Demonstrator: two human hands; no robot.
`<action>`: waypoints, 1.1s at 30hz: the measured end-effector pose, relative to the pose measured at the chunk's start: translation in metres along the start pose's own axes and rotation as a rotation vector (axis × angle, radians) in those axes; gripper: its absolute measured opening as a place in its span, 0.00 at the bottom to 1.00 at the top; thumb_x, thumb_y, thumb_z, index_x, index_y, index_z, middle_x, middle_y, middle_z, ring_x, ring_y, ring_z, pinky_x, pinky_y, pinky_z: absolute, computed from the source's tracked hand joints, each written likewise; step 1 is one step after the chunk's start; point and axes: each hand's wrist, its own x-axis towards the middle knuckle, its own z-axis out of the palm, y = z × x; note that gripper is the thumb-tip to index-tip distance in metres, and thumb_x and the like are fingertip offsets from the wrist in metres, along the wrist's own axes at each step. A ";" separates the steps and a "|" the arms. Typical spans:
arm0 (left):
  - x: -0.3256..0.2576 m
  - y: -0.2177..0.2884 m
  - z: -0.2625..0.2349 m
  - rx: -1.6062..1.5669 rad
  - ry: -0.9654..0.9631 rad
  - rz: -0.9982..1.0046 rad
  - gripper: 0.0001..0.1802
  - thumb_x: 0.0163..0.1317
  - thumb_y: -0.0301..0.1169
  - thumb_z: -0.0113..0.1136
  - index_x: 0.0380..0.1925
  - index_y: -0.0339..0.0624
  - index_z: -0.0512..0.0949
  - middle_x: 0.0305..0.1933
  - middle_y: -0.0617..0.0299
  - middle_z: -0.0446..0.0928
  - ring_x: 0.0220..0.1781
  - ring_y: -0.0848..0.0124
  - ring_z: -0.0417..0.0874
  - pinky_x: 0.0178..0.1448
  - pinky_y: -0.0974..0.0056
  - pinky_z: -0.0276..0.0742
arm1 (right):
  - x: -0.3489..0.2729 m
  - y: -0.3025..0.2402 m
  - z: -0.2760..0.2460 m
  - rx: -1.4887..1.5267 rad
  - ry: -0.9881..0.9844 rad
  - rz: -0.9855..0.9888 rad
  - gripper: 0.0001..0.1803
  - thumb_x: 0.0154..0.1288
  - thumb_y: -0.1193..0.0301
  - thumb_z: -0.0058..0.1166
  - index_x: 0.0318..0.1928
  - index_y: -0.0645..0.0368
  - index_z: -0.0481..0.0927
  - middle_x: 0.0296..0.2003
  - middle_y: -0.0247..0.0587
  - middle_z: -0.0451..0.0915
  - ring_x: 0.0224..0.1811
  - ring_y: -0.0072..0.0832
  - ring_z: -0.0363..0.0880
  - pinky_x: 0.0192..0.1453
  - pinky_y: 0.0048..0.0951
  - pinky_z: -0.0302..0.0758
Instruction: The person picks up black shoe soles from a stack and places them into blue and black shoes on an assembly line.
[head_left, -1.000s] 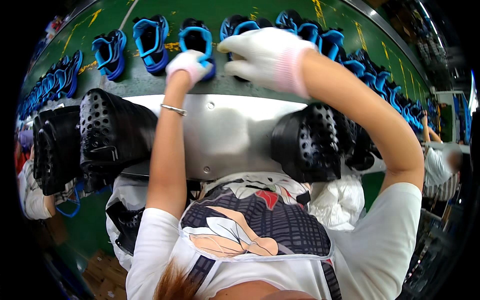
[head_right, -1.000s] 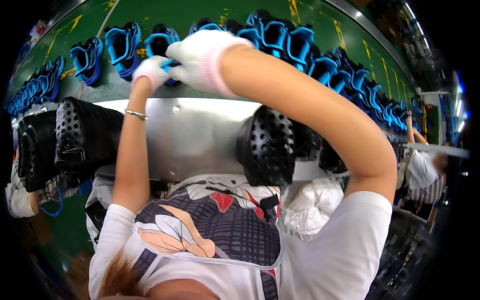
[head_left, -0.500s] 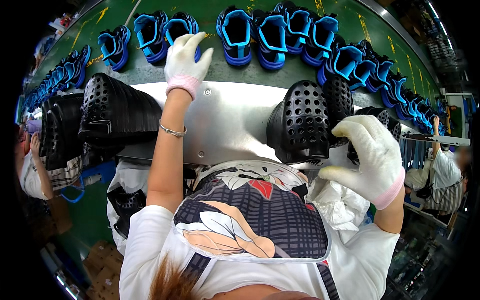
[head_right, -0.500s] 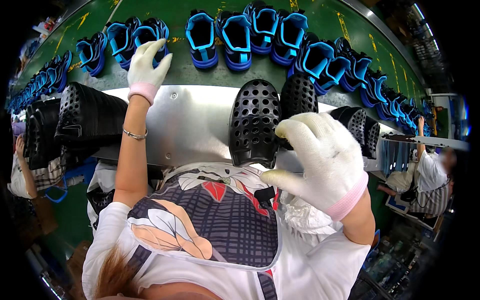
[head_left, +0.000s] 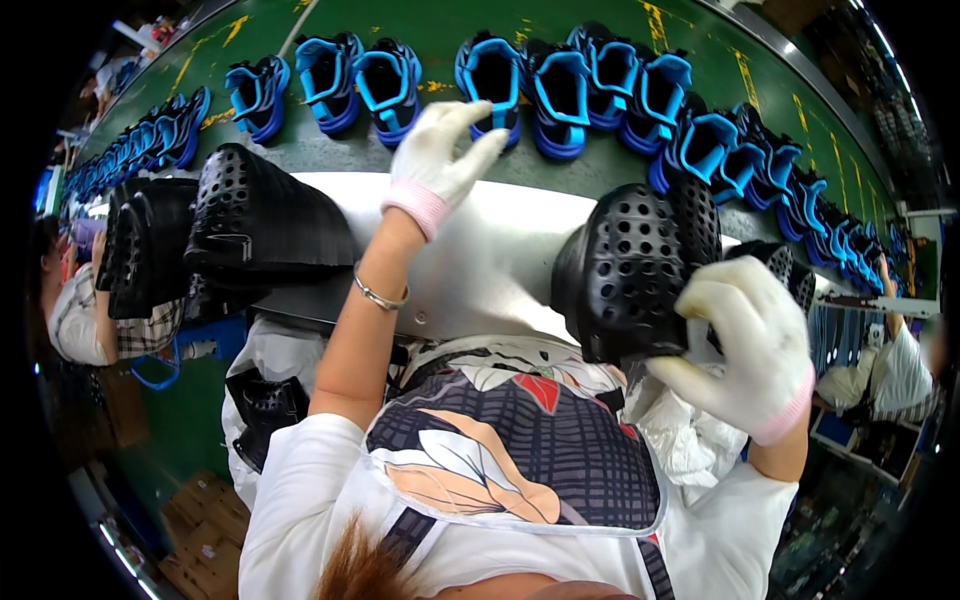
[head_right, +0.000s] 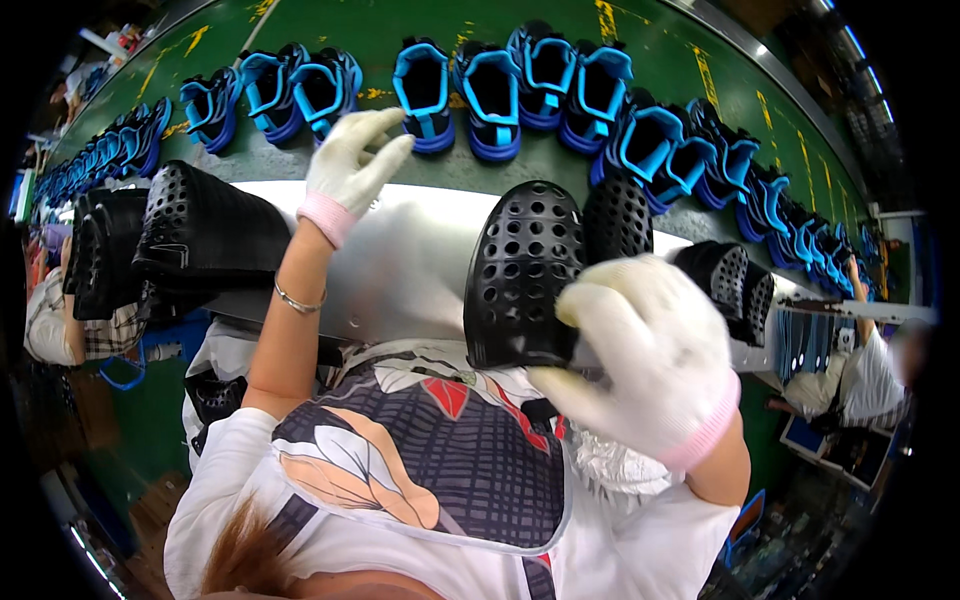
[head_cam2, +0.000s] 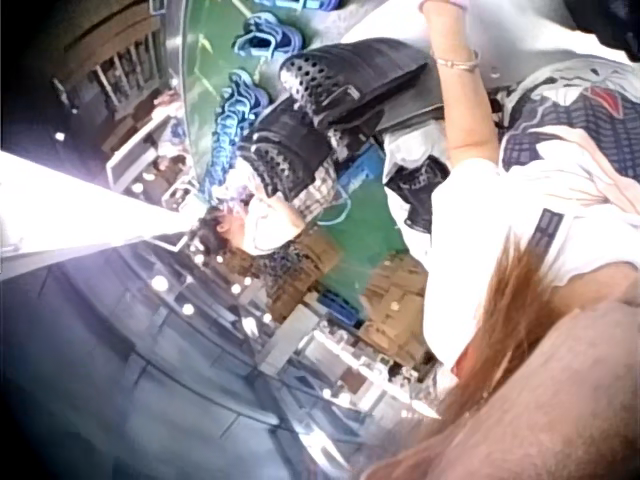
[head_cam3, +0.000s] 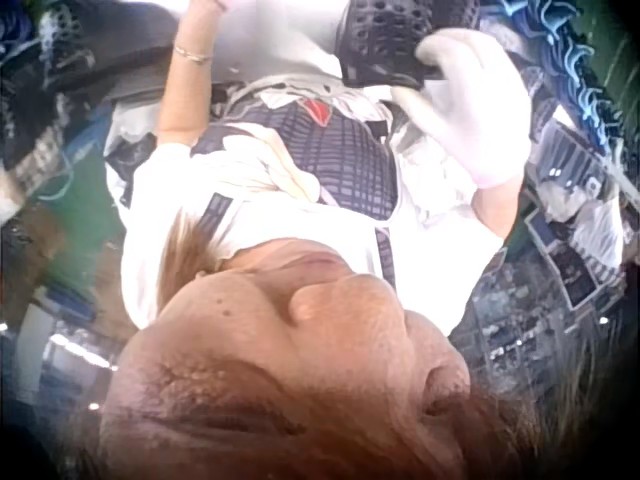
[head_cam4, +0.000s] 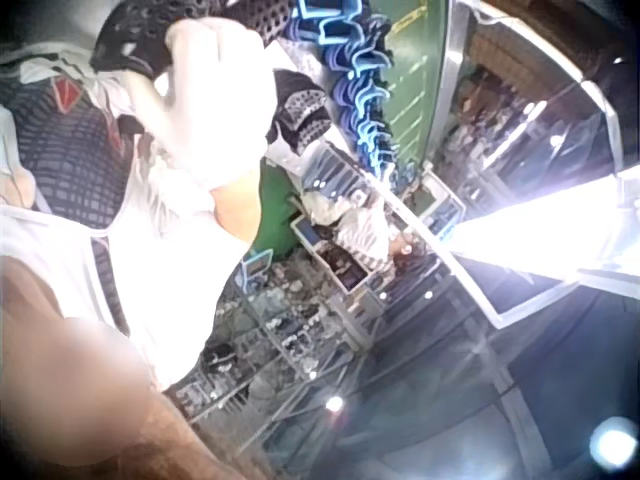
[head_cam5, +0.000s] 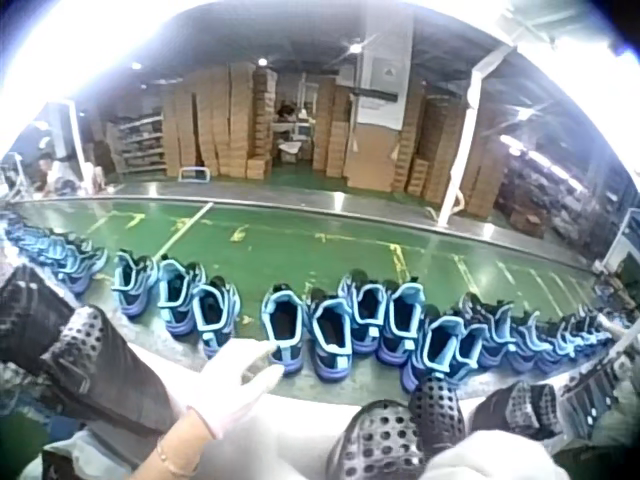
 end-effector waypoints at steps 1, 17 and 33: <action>-0.002 0.008 -0.003 -0.156 -0.021 -0.029 0.26 0.64 0.46 0.67 0.53 0.38 0.83 0.51 0.48 0.80 0.47 0.64 0.85 0.50 0.62 0.82 | 0.004 -0.005 -0.007 -0.007 0.012 0.003 0.24 0.34 0.72 0.74 0.37 0.59 0.80 0.34 0.43 0.80 0.33 0.40 0.80 0.36 0.36 0.77; -0.014 0.030 -0.013 -1.672 0.000 -0.195 0.22 0.77 0.48 0.49 0.55 0.42 0.73 0.48 0.53 0.79 0.49 0.61 0.83 0.54 0.58 0.84 | 0.112 0.000 0.057 0.017 -0.299 0.165 0.34 0.63 0.52 0.62 0.59 0.64 0.72 0.44 0.56 0.81 0.44 0.51 0.84 0.47 0.43 0.81; 0.038 -0.041 0.013 -1.117 0.120 -0.497 0.27 0.73 0.55 0.54 0.46 0.39 0.78 0.40 0.63 0.79 0.40 0.73 0.82 0.44 0.65 0.81 | 0.184 0.048 0.112 -0.184 -0.387 0.230 0.19 0.61 0.56 0.61 0.36 0.62 0.79 0.25 0.54 0.82 0.30 0.50 0.84 0.37 0.45 0.80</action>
